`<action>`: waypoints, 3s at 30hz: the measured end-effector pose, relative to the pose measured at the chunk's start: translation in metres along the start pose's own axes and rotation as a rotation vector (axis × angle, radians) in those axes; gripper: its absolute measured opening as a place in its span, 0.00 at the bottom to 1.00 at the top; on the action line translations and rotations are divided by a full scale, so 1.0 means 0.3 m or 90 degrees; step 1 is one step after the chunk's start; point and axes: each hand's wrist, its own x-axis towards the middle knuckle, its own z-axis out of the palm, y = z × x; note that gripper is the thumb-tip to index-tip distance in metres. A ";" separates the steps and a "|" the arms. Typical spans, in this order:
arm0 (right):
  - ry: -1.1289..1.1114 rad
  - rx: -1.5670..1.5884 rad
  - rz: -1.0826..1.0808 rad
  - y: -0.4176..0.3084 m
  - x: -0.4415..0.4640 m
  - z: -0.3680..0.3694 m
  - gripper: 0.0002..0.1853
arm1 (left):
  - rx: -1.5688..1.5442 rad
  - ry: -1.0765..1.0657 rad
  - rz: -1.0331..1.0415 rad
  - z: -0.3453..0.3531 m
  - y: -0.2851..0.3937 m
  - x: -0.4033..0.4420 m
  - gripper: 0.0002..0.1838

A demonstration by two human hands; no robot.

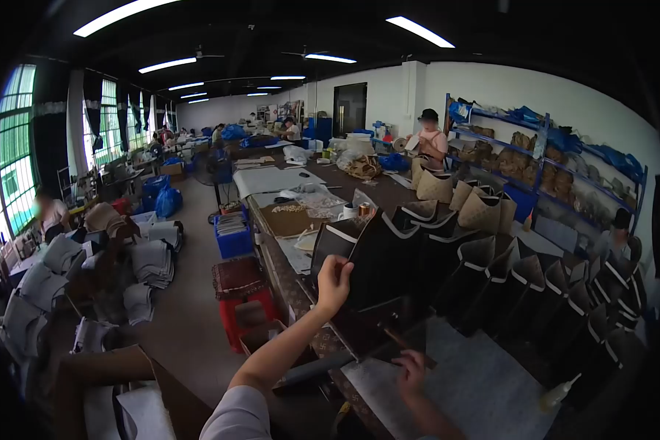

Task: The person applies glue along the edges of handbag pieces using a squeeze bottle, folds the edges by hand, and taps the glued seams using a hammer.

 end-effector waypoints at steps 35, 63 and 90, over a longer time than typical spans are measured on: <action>-0.303 0.574 0.032 -0.768 -0.017 0.840 0.28 | 0.471 -0.199 -0.117 -1.296 0.613 -0.137 0.07; -0.191 0.268 0.026 -0.816 -0.102 0.744 0.40 | 0.457 -0.277 -0.140 -1.218 0.448 -0.229 0.09; -0.364 0.662 0.452 -0.718 -0.022 0.786 0.18 | 0.481 -0.273 -0.207 -1.218 0.443 -0.282 0.07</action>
